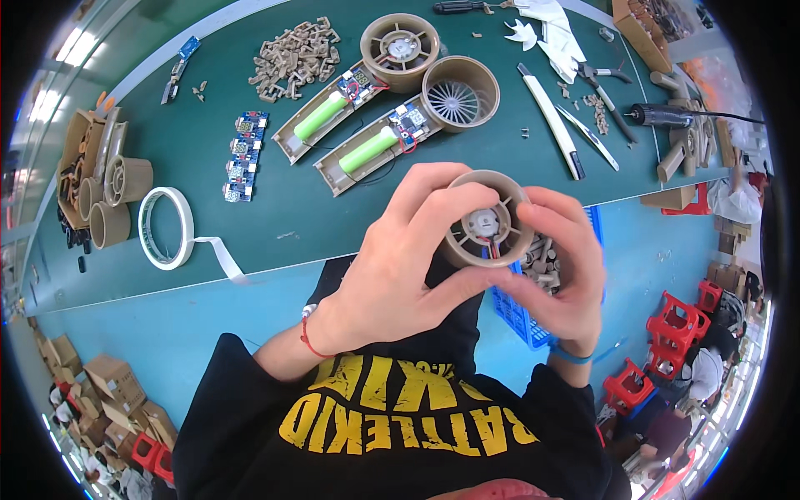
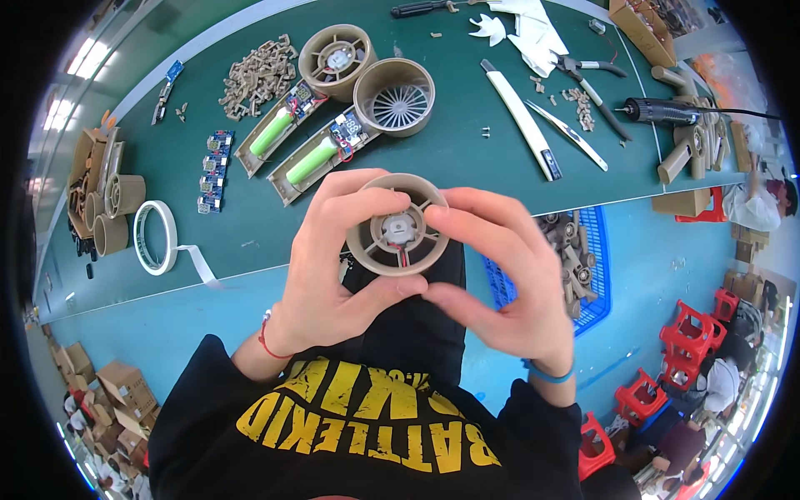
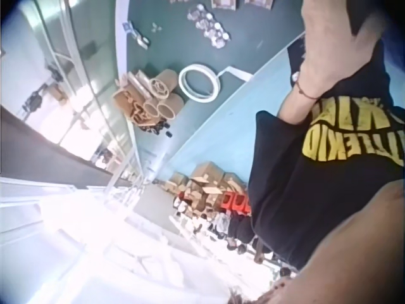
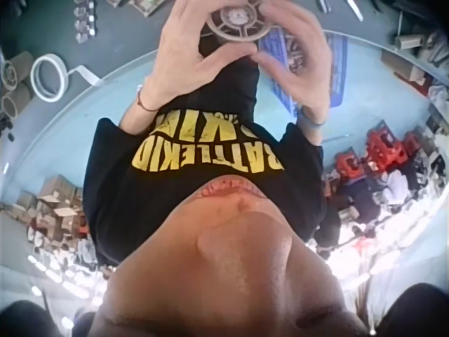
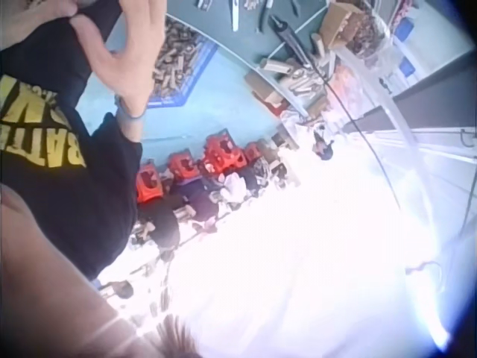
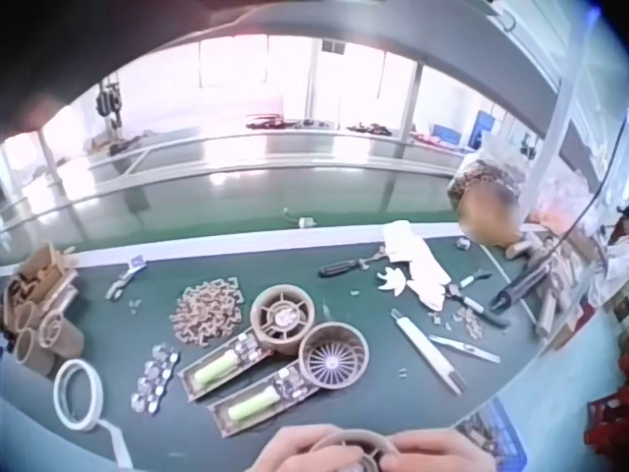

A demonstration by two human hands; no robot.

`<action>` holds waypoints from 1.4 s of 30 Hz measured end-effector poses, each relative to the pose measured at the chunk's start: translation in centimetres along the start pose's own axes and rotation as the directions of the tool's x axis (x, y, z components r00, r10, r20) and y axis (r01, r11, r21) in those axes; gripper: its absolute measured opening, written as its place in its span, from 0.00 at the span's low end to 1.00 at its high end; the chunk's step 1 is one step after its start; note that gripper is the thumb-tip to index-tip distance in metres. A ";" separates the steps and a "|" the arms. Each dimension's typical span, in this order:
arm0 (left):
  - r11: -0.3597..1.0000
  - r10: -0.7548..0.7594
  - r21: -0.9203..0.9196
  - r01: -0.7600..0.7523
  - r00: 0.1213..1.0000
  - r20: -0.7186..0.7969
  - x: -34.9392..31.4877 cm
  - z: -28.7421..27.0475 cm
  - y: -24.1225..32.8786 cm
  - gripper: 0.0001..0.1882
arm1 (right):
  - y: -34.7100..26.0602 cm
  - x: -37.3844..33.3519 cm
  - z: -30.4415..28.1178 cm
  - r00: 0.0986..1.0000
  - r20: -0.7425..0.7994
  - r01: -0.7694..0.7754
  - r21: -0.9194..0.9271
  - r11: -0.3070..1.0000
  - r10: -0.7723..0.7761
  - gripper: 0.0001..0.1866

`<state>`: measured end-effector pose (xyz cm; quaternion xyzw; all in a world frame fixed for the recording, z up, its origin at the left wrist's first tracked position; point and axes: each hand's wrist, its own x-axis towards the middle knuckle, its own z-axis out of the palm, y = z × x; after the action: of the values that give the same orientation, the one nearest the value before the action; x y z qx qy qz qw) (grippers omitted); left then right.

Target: The user is assembling a handheld fan by connecting internal components and securing the casing with an electric screwdriver.

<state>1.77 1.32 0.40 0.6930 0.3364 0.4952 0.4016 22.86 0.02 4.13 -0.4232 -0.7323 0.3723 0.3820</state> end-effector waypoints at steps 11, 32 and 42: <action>0.998 0.018 -0.052 -0.023 0.996 -0.088 -0.7 0.9 -1.5 0.53 | 1.1 -3.3 6.4 0.921 -0.385 0.071 0.015 0.997 -0.060 0.24; 0.968 0.146 0.186 -0.168 0.981 0.127 0.4 -0.5 -1.3 0.45 | 0.1 -2.3 4.0 0.956 -0.224 -0.122 0.285 0.951 0.190 0.14; 0.870 0.143 0.445 -0.211 0.973 0.181 0.3 0.0 -0.7 0.39 | 0.3 -1.0 4.5 0.922 -0.383 -0.146 -0.228 0.963 0.050 0.12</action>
<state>1.81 1.86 -0.13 0.8299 0.3499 0.3852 0.2011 19.32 -1.77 1.71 -0.5678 -0.6651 0.2075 0.4383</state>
